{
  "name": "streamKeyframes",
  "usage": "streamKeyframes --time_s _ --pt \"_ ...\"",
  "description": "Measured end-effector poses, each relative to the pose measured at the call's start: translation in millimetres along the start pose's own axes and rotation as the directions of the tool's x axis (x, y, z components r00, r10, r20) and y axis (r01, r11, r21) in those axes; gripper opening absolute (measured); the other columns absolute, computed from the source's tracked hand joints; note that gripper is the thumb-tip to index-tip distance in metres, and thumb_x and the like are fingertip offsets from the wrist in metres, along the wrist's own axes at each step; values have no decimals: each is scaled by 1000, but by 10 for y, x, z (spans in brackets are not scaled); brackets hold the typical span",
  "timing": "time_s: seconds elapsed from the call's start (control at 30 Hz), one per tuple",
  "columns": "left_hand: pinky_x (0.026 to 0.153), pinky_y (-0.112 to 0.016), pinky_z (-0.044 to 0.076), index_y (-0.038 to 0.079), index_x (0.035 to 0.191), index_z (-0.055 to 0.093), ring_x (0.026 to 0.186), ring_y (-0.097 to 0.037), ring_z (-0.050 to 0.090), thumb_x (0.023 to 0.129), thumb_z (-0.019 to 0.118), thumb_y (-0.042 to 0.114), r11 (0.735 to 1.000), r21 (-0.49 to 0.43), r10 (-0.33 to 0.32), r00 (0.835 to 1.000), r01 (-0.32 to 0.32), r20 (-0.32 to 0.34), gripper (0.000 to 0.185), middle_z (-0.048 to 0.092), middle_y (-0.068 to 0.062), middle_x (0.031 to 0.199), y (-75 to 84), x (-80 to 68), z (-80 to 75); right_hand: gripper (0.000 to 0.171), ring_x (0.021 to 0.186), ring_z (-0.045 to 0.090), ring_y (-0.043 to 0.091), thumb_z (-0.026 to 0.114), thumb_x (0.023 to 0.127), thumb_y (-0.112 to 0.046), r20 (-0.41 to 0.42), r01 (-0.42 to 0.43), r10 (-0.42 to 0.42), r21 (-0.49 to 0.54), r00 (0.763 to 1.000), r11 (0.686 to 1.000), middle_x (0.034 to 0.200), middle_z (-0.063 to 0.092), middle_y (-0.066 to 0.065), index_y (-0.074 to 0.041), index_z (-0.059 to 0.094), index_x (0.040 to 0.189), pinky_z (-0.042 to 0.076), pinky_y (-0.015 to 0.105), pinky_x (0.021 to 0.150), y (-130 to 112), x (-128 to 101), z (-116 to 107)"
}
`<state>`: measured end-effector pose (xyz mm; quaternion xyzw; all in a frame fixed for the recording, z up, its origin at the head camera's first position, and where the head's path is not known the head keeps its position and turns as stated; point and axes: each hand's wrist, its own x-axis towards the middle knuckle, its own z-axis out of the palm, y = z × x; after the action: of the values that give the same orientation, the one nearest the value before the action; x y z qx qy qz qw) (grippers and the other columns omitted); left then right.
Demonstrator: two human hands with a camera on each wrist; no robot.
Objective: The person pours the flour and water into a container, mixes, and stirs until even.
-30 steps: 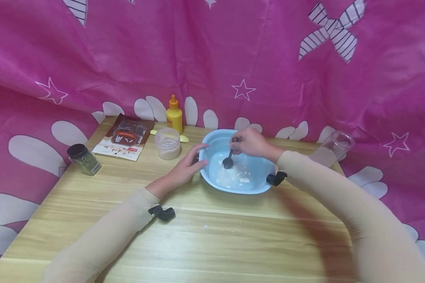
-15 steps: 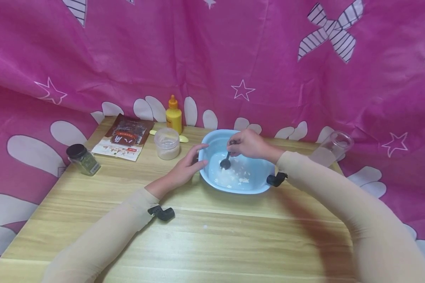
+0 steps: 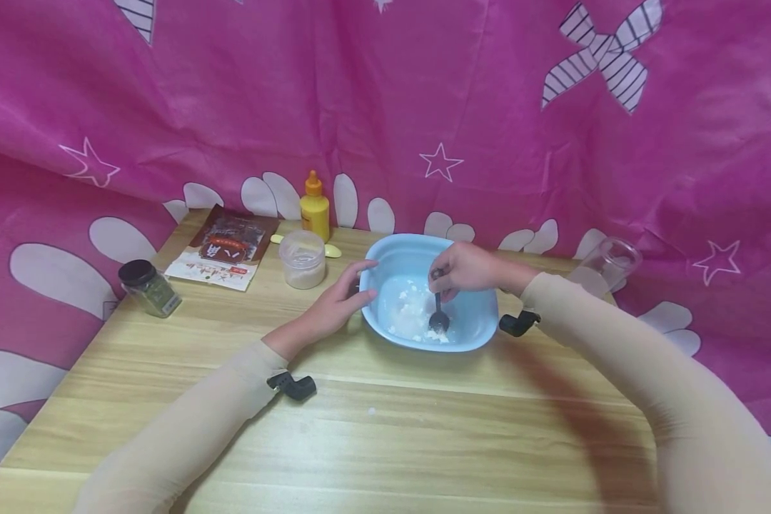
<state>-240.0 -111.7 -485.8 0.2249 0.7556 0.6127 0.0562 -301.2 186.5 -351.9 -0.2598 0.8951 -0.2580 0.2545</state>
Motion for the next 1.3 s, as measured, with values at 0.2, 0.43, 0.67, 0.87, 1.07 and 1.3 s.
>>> streamKeyframes --time_s 0.2,0.43,0.67,0.87,1.07,1.3 --pt "126 -61 43 19 169 38 155 -46 48 115 61 25 1000 -8 -7 1000 7 -3 59 38 -21 175 26 -11 -4 7 83 83 18 78 104 -9 -103 37 -42 -44 994 998 90 81 3 -3 82 103 68 33 82 -22 21 30" --pt "126 -60 43 18 169 39 154 -46 49 115 60 26 1000 -3 -1 1000 1 3 58 40 -23 173 23 5 1 7 82 84 23 80 102 -7 61 24 -27 49 998 999 89 80 6 0 82 102 70 35 81 -37 -24 76" --pt "125 -60 44 19 169 38 157 -45 45 115 61 26 1000 -17 -8 1000 8 2 59 35 -19 177 17 7 4 10 88 84 21 80 104 -11 -5 60 -60 125 998 990 94 81 6 -1 82 106 69 35 84 -91 78 172" --pt "124 -59 46 17 169 38 153 -45 50 115 60 23 1000 -21 11 1000 -11 5 58 39 -21 174 -33 24 7 8 80 83 17 79 103 -8 -166 0 0 -3 986 1000 86 80 5 0 82 101 68 30 76 -71 125 102" --pt "118 -58 52 15 169 38 149 -46 54 115 60 19 999 -38 30 1000 -29 6 59 44 -24 170 -44 29 13 13 85 84 23 79 103 -9 50 28 -33 102 998 994 90 81 7 3 82 107 70 35 83 -100 113 161" --pt "119 -57 51 15 170 37 150 -45 54 115 60 20 999 -37 23 1000 -22 6 59 45 -26 169 -36 24 16 13 92 84 24 80 104 -15 -131 72 -50 169 990 983 95 82 5 -3 83 108 69 33 85 -125 220 258"
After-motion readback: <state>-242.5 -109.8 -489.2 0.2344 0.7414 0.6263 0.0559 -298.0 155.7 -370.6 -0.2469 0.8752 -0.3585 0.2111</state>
